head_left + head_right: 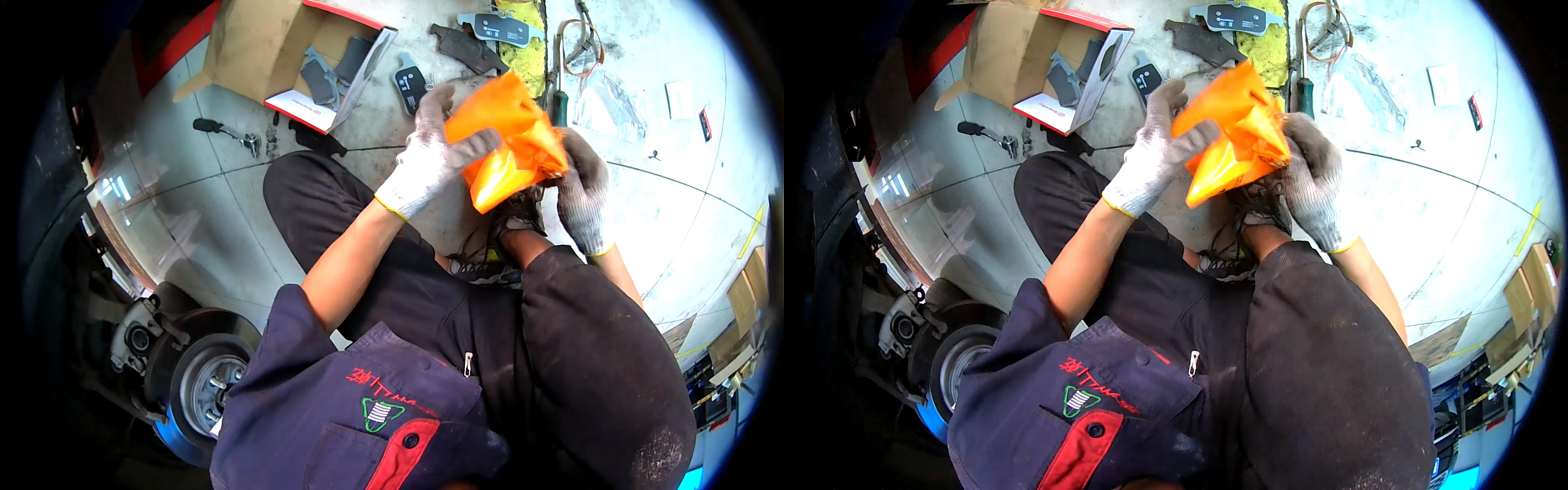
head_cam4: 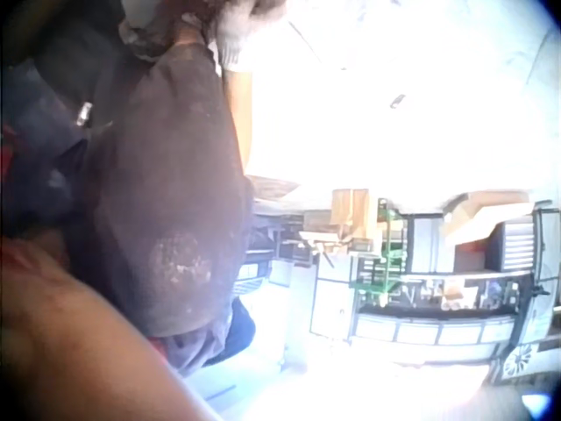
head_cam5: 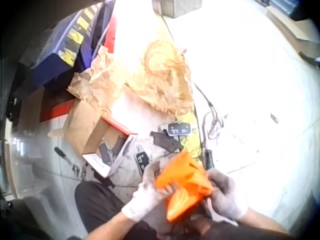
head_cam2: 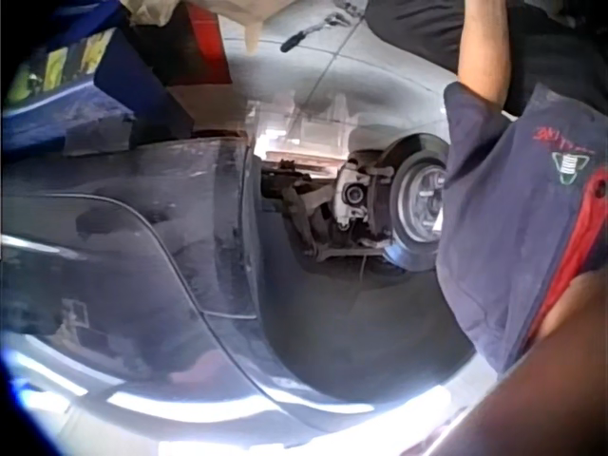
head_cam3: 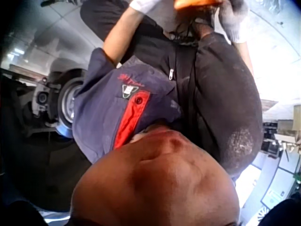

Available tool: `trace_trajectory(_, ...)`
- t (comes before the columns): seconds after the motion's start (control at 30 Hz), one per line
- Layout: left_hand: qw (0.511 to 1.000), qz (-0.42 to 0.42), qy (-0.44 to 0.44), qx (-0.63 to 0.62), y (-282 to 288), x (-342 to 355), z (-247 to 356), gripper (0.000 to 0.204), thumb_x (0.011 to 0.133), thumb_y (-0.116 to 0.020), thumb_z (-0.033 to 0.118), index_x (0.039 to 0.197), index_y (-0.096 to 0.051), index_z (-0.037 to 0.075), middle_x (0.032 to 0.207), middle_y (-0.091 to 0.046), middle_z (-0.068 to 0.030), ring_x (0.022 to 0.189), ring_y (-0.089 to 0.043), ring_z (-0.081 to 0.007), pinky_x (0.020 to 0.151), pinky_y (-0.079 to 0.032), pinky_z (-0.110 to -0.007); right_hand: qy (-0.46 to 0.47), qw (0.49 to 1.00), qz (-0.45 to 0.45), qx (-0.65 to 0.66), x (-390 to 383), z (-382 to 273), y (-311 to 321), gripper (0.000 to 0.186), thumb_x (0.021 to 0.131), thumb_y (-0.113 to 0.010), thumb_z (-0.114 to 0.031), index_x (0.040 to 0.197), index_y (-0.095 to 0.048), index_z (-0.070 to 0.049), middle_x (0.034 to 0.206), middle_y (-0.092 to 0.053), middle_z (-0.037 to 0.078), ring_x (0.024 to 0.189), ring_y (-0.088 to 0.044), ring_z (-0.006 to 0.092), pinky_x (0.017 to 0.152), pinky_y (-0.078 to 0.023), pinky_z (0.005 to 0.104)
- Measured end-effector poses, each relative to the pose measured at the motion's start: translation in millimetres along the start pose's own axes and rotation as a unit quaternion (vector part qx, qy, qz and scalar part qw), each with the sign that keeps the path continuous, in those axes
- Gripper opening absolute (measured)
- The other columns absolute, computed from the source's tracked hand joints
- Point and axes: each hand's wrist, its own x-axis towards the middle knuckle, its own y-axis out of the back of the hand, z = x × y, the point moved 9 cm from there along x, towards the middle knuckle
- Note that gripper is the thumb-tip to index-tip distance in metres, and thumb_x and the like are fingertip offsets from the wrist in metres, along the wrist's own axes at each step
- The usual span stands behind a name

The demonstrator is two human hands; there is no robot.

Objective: The person unpacks new brake pads and attaches a metal clip to each one. They then move to the car's wheel hub and begin installing the brake pads onto the caliper.

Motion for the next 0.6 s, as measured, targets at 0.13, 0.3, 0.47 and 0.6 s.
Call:
trace_trajectory(0.13,0.77,-0.2,0.152,-0.586,-29,-25,15,0.063,0.095,-0.057,0.048,0.139,-0.04,0.006,0.12,-0.06,-0.013,0.11,-0.062,-0.0234,0.087,-0.055,-0.037,0.236,0.953,0.067,-0.177,-7,-57,-5,0.024,0.083,-0.063,0.004,0.107,-0.061,0.004,0.106,-0.063,0.02,0.096,-0.064,0.0297,0.086,-0.05,0.035)
trace_trajectory(0.3,0.908,-0.215,0.204,-0.297,-28,-31,0,0.058,0.092,-0.051,0.062,0.12,-0.054,0.01,0.067,-0.054,-0.0009,0.05,-0.05,-0.0098,0.041,-0.037,-0.023,0.185,0.957,0.049,-0.216,3,-46,-7,0.022,0.082,-0.066,-0.001,0.103,-0.065,0.001,0.096,-0.064,0.016,0.085,-0.065,0.0294,0.077,-0.051,0.0354)
trace_trajectory(0.47,0.883,-0.095,0.155,-0.433,-7,-15,-5,0.052,0.093,-0.052,0.06,0.105,-0.059,0.01,0.051,-0.037,0.0063,0.038,-0.032,-0.0062,0.036,-0.024,-0.024,-0.018,0.983,0.105,0.15,5,1,43,0.018,0.095,-0.058,-0.014,0.104,-0.063,0.001,0.09,-0.062,0.008,0.075,-0.058,0.0148,0.068,-0.049,0.0294)
trace_trajectory(0.6,0.859,0.062,0.07,-0.503,68,-8,-7,0.046,0.096,-0.052,0.054,0.104,-0.057,0.008,0.058,-0.044,0.003,0.043,-0.035,-0.007,0.039,-0.026,-0.024,0.028,0.868,0.122,0.481,5,-3,117,0.02,0.101,-0.05,-0.022,0.091,-0.058,-0.007,0.072,-0.045,-0.003,0.062,-0.038,0.01,0.06,-0.037,0.0261)
